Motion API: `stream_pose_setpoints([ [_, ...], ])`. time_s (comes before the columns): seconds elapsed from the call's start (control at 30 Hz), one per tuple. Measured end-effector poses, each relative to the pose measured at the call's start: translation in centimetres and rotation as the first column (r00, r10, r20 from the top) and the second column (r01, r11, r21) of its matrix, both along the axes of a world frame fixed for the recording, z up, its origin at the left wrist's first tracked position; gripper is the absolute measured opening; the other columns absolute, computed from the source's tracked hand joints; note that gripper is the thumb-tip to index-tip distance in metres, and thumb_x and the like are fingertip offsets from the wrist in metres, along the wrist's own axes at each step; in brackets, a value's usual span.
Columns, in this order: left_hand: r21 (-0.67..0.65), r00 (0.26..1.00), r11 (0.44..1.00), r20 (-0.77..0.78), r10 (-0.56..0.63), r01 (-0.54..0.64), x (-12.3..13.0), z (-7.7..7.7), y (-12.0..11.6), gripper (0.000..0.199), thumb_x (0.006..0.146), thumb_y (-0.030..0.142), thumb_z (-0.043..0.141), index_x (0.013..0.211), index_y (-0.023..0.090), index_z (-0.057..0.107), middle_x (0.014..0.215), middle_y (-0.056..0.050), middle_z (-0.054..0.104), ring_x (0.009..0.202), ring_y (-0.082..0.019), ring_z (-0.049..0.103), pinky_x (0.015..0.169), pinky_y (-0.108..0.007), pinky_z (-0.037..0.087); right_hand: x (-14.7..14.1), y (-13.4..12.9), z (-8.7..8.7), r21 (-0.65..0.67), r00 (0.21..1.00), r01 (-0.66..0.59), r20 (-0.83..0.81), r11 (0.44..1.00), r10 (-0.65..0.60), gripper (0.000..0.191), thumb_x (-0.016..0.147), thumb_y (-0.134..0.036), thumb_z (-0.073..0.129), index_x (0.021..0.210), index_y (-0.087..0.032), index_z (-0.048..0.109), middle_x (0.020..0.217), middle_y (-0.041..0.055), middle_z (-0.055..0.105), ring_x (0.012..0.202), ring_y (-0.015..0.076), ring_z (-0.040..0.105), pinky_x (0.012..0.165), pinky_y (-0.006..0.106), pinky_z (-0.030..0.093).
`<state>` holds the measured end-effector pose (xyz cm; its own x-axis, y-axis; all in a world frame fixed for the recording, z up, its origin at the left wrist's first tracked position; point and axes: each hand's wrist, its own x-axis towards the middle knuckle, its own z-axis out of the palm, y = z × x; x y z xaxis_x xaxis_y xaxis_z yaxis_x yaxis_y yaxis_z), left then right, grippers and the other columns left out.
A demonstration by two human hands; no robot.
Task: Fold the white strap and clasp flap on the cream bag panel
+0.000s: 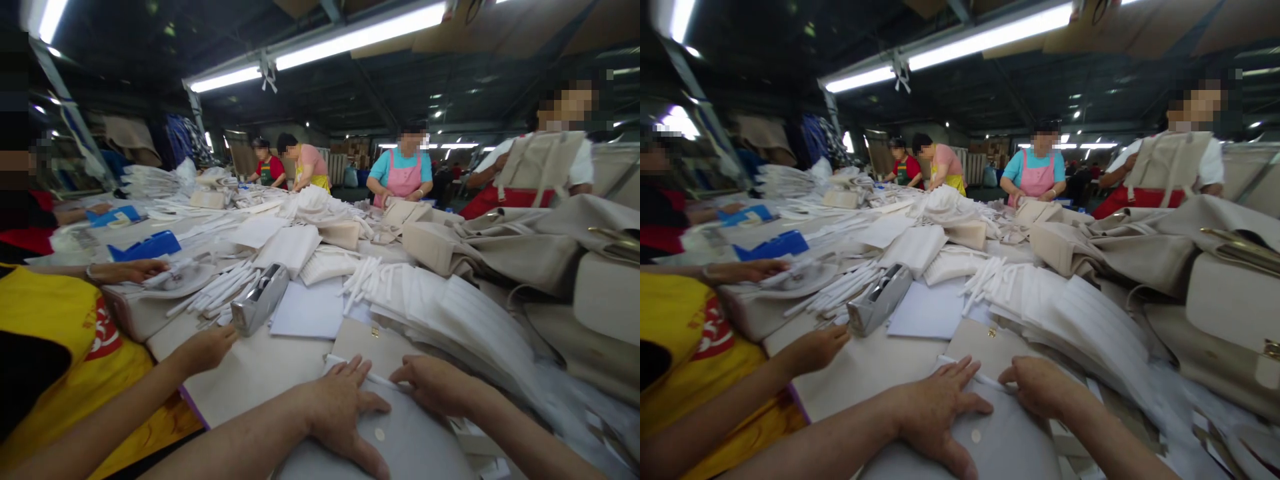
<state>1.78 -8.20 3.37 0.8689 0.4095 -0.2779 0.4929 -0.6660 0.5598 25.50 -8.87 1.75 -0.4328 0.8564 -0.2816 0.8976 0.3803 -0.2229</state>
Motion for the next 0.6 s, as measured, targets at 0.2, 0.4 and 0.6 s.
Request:
stream_pose_setpoints([
  [0.2,0.000,0.999,1.000,-0.030,-0.014,0.014,0.2,-0.2,0.1,0.096,0.053,0.080,0.054,0.134,0.032,0.039,0.150,-0.015,0.018,0.136,-0.038,0.010,0.107,-0.056,0.008,-0.2,0.1,-0.3,-0.008,1.000,0.011,0.010,1.000,-0.011,0.043,0.070,-0.010,0.044,0.096,-0.032,0.070,0.083,0.0051,0.067,0.078,0.0200,0.062,0.064,0.026,0.039],
  [0.4,0.019,1.000,1.000,-0.014,-0.008,0.008,0.0,-0.6,-0.1,0.094,0.054,0.080,0.053,0.133,0.032,0.040,0.149,-0.014,0.020,0.135,-0.039,0.014,0.107,-0.056,0.008,-0.1,1.4,-0.2,-0.074,0.998,0.020,0.060,0.997,-0.015,0.052,0.058,-0.003,0.047,0.094,-0.033,0.072,0.065,0.0011,0.068,0.060,0.0178,0.061,0.050,0.023,0.033],
  [0.6,0.033,1.000,0.999,-0.011,-0.027,0.027,0.2,-0.8,0.1,0.092,0.056,0.080,0.052,0.134,0.032,0.039,0.149,-0.013,0.021,0.135,-0.039,0.015,0.107,-0.058,0.010,-0.3,0.2,0.5,0.020,0.995,0.100,0.016,0.995,-0.100,0.044,0.066,-0.005,0.046,0.097,-0.024,0.070,0.086,0.0080,0.069,0.079,0.0225,0.062,0.066,0.029,0.040],
])
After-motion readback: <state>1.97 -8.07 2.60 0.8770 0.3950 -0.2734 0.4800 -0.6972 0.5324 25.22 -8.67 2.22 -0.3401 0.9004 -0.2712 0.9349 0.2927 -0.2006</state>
